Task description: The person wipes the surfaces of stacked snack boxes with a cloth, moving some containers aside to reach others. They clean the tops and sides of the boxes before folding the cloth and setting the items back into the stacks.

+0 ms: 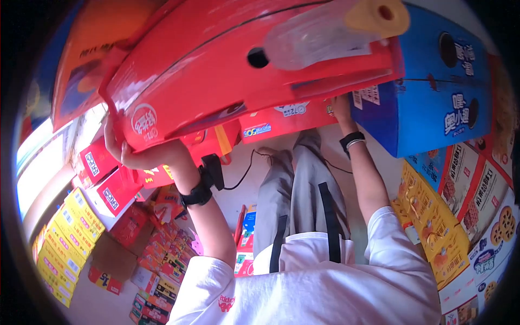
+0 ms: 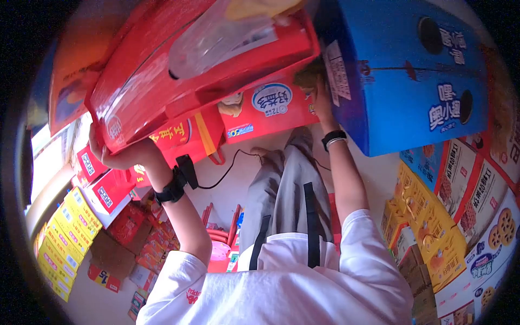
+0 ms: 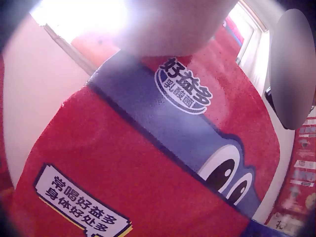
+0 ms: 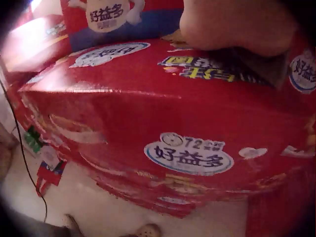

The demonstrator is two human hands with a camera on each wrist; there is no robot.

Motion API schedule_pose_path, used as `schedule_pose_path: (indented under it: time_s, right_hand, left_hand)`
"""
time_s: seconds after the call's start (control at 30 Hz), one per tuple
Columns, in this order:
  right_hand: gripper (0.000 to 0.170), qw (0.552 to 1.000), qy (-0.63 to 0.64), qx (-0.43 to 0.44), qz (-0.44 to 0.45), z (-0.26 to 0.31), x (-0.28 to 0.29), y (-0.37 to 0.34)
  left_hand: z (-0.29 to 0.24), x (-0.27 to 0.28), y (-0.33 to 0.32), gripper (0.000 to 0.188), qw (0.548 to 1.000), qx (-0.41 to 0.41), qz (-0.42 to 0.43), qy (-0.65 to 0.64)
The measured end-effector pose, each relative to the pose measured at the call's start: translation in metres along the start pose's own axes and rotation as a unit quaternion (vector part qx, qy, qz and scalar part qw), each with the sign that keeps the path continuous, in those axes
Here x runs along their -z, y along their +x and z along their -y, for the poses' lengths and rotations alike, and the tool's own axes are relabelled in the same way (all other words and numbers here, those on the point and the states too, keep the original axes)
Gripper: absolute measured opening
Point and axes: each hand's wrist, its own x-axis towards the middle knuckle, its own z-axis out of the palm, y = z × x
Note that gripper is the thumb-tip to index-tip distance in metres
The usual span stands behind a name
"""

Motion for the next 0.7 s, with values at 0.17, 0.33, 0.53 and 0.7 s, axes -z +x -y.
schedule_pose_path:
  time_s: [0.17, 0.33, 0.53, 0.7]
  right_hand:
    - [0.040, 0.986, -0.119, 0.064, -0.095, 0.040, 0.037, -0.018]
    - [0.039, 0.973, -0.193, 0.056, -0.112, 0.045, 0.025, -0.049]
    - [0.035, 0.944, -0.302, 0.073, -0.111, 0.096, -0.027, -0.092]
    - [0.035, 0.965, -0.229, 0.100, -0.076, 0.180, -0.095, -0.113]
  left_hand:
    - [-0.003, -0.004, -0.001, 0.046, 0.998, 0.031, 0.000, -0.057]
    - [-0.007, -0.003, -0.006, 0.050, 0.998, 0.017, 0.037, -0.049]
    - [-0.010, 0.048, -0.007, 0.057, 0.975, 0.060, 0.189, -0.097]
    - [-0.008, 0.124, -0.026, 0.043, 0.916, 0.270, 0.288, -0.067]
